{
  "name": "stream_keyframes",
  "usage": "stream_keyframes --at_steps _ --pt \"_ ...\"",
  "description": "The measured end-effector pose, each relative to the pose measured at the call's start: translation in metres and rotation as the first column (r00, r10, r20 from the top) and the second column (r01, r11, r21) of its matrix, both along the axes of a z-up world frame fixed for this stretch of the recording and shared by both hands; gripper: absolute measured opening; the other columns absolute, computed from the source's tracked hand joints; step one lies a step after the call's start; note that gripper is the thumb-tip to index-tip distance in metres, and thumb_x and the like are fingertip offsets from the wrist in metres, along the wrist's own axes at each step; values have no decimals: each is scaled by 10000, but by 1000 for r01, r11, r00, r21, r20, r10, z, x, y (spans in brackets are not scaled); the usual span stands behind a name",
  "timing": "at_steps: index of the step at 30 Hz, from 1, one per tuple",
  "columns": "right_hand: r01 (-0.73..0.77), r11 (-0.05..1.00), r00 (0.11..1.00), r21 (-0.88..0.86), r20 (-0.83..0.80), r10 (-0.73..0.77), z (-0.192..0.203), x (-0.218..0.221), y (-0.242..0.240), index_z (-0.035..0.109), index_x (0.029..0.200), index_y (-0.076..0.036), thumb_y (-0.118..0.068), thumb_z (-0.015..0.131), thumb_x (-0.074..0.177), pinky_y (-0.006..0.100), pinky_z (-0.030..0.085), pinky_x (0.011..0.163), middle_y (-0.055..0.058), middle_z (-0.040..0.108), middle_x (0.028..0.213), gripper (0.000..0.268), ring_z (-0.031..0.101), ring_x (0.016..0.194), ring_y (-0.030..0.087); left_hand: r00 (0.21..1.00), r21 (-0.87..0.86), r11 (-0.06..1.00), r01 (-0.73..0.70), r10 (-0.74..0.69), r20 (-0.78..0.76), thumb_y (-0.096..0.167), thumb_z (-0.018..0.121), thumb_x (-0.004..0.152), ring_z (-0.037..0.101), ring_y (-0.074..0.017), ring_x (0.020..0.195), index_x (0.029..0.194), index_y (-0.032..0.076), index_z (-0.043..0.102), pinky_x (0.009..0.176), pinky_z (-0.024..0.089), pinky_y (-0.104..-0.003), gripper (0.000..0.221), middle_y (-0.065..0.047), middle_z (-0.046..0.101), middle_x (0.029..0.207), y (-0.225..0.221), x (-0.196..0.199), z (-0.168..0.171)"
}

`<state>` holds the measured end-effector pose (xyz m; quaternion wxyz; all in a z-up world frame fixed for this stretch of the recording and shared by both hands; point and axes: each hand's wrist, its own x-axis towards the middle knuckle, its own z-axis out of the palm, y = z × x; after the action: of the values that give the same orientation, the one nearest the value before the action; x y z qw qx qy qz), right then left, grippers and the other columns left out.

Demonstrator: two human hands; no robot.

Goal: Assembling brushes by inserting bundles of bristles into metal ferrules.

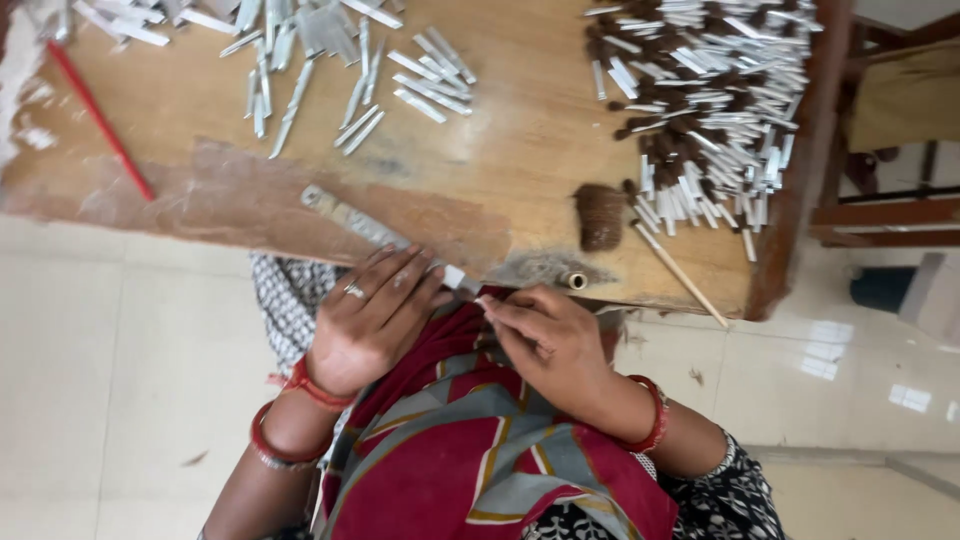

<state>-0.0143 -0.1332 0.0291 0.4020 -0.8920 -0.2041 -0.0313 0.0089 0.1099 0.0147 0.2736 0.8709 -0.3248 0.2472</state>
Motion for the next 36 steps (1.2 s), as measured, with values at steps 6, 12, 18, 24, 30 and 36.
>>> stream_keyframes --at_steps 6,12,18,24,30,36 --pt "227 974 948 -4 232 -220 39 11 -42 761 1162 -104 -22 764 894 315 537 720 57 716 987 280 682 841 203 998 -137 991 -3 -6 -68 117 821 876 715 -286 1040 1064 9 745 910 575 -440 230 -123 734 1141 -29 14 16" --pt "549 813 820 -194 313 -479 34 51 -111 776 1183 -102 -71 788 972 414 484 877 93 673 1063 213 579 1030 268 893 -352 931 100 -240 -381 165 817 894 725 -304 928 1087 18 738 817 582 -393 255 -120 740 1071 -80 64 42" --pt "286 883 952 -373 212 -218 27 17 -94 781 1122 -165 48 672 827 443 452 985 92 648 1181 379 492 1189 344 810 -215 930 298 -366 -459 211 883 681 673 -381 908 1026 -4 732 814 533 -459 434 -164 704 985 -133 132 14" --pt "272 893 956 -359 206 -208 10 9 -93 760 1091 -153 57 661 779 523 371 1101 96 618 1223 389 448 1212 389 669 -216 928 303 -369 -646 134 811 692 694 -332 883 949 45 742 788 551 -422 281 -132 711 946 -145 131 15" --pt "226 879 970 -419 182 -163 17 14 -93 779 1084 -178 59 653 723 590 312 1170 80 613 1211 450 450 1211 345 726 -240 928 285 -372 -579 114 791 721 677 -352 876 935 34 707 775 539 -443 244 -138 685 923 -147 115 10" --pt "268 897 951 -353 245 -188 10 -1 -96 772 1144 -178 -80 795 838 582 297 1190 55 585 1217 322 420 1214 312 730 -249 916 315 -402 -553 161 826 669 629 -383 917 1060 30 656 821 501 -470 446 -149 637 968 -146 115 19"
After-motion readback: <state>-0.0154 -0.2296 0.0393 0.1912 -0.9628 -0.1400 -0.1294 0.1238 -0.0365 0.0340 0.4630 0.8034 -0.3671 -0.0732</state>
